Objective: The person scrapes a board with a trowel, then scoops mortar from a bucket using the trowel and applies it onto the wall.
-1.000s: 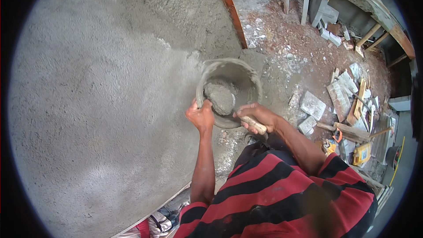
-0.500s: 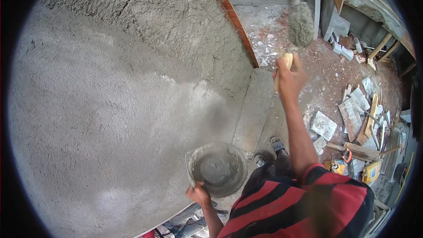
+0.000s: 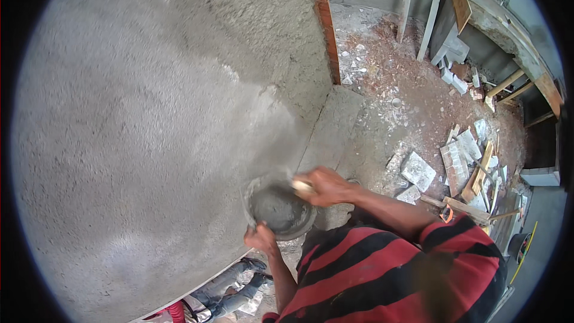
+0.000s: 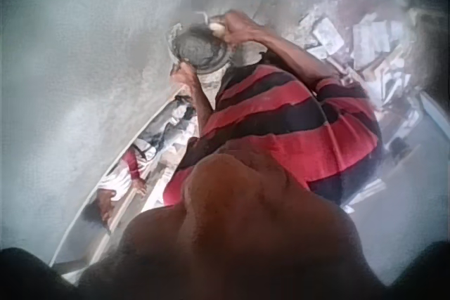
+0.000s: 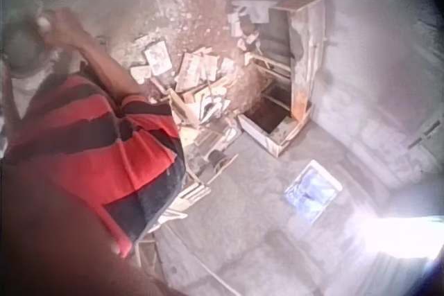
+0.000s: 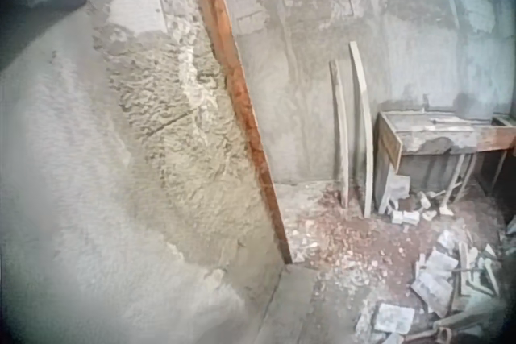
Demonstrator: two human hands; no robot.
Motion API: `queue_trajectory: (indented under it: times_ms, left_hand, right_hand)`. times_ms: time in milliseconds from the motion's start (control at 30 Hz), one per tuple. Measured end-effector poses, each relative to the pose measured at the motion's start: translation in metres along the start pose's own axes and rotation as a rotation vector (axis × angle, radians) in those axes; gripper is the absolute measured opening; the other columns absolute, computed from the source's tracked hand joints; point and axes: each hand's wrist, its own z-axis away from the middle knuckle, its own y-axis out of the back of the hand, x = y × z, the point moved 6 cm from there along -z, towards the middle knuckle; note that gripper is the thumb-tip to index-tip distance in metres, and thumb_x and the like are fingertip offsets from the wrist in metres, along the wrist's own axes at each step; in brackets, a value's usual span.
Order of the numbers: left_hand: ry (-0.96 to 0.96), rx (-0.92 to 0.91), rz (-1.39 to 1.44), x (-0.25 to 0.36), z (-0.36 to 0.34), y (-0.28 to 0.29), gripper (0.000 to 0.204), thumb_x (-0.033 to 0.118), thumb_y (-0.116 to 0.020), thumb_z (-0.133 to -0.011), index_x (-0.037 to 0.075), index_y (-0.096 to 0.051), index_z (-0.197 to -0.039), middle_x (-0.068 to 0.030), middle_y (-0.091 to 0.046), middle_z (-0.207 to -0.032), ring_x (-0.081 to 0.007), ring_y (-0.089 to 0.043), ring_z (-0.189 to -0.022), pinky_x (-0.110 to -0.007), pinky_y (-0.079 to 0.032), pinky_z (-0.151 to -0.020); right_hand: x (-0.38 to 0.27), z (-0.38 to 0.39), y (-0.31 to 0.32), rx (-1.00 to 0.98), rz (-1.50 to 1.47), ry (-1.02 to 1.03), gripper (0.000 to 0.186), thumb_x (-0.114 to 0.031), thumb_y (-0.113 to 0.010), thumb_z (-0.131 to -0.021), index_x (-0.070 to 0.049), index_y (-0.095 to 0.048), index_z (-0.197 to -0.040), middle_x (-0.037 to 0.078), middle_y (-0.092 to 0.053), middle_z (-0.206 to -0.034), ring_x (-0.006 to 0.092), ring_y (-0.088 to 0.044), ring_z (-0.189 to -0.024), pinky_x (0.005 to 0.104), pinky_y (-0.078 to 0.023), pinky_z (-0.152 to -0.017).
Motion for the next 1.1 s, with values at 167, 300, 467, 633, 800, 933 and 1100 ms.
queue_trajectory:
  times_ms: [167,300,467,633,800,933,1100]
  left_hand:
    - [-0.248,-0.309,0.217,0.057,-0.018,-0.039,0.02,0.003,-0.065,-0.07,-0.008,-0.073,-0.085,-0.0186,-0.073,-0.075,-0.0237,-0.068,-0.065,-0.041,-0.052,-0.065]
    - [-0.666,-0.42,0.265,0.094,-0.029,-0.047,0.026,0.005,-0.065,-0.071,-0.007,-0.074,-0.092,-0.0195,-0.076,-0.089,-0.0322,-0.073,-0.07,-0.037,-0.055,-0.074]
    - [-0.691,-0.634,0.353,0.129,-0.051,-0.023,0.036,0.006,-0.065,-0.072,0.0,-0.078,-0.105,-0.0202,-0.075,-0.114,-0.0331,-0.077,-0.093,-0.036,-0.057,-0.084]
    - [-0.802,-0.607,0.523,0.13,-0.092,-0.003,0.033,0.005,-0.063,-0.072,-0.005,-0.077,-0.1,-0.0196,-0.074,-0.116,-0.0303,-0.078,-0.088,-0.034,-0.057,-0.078]
    - [-0.875,-0.624,0.493,0.14,-0.09,0.017,0.032,0.003,-0.062,-0.07,-0.006,-0.077,-0.097,-0.0175,-0.075,-0.117,-0.0257,-0.078,-0.086,-0.034,-0.057,-0.074]
    - [-0.931,-0.66,0.54,0.139,-0.096,0.036,0.034,0.003,-0.062,-0.071,-0.005,-0.077,-0.1,-0.0171,-0.075,-0.117,-0.0256,-0.078,-0.084,-0.034,-0.057,-0.073]
    - [-0.973,-0.618,0.636,0.136,-0.097,0.039,0.027,0.002,-0.063,-0.07,-0.008,-0.076,-0.091,-0.0191,-0.075,-0.117,-0.0285,-0.078,-0.089,-0.034,-0.058,-0.076]
  right_hand:
    - [0.052,0.037,-0.083,-0.095,0.413,-0.316,0.022,-0.017,-0.067,-0.084,-0.007,-0.07,-0.103,0.019,-0.073,-0.089,0.0381,-0.073,-0.088,0.0492,-0.057,-0.076]
    - [0.002,0.042,-0.127,-0.301,0.659,-0.247,0.023,-0.018,-0.069,-0.081,-0.005,-0.071,-0.1,0.022,-0.074,-0.092,0.0388,-0.074,-0.088,0.0512,-0.059,-0.077]
    - [-0.018,0.025,-0.079,0.199,0.801,-0.38,0.019,-0.01,-0.065,-0.082,0.0,-0.073,-0.095,0.025,-0.074,-0.094,0.0391,-0.074,-0.087,0.0504,-0.06,-0.075]
    - [-0.068,0.02,-0.106,-0.003,0.596,-0.479,0.025,-0.013,-0.07,-0.079,0.001,-0.071,-0.1,0.026,-0.073,-0.102,0.0406,-0.072,-0.094,0.0505,-0.058,-0.082]
    - [-0.069,0.012,-0.118,0.159,0.672,-0.447,0.026,-0.018,-0.071,-0.081,-0.003,-0.073,-0.103,0.023,-0.073,-0.101,0.0415,-0.071,-0.098,0.0494,-0.058,-0.086]
    - [-0.084,0.022,-0.126,0.081,0.425,-0.535,0.028,-0.02,-0.071,-0.083,0.002,-0.072,-0.1,0.025,-0.073,-0.1,0.0408,-0.072,-0.096,0.0487,-0.058,-0.086]
    - [-0.081,0.02,-0.121,0.246,0.318,-0.462,0.027,-0.02,-0.062,-0.094,0.005,-0.069,-0.1,0.02,-0.069,-0.086,0.0314,-0.07,-0.084,0.0447,-0.058,-0.077]
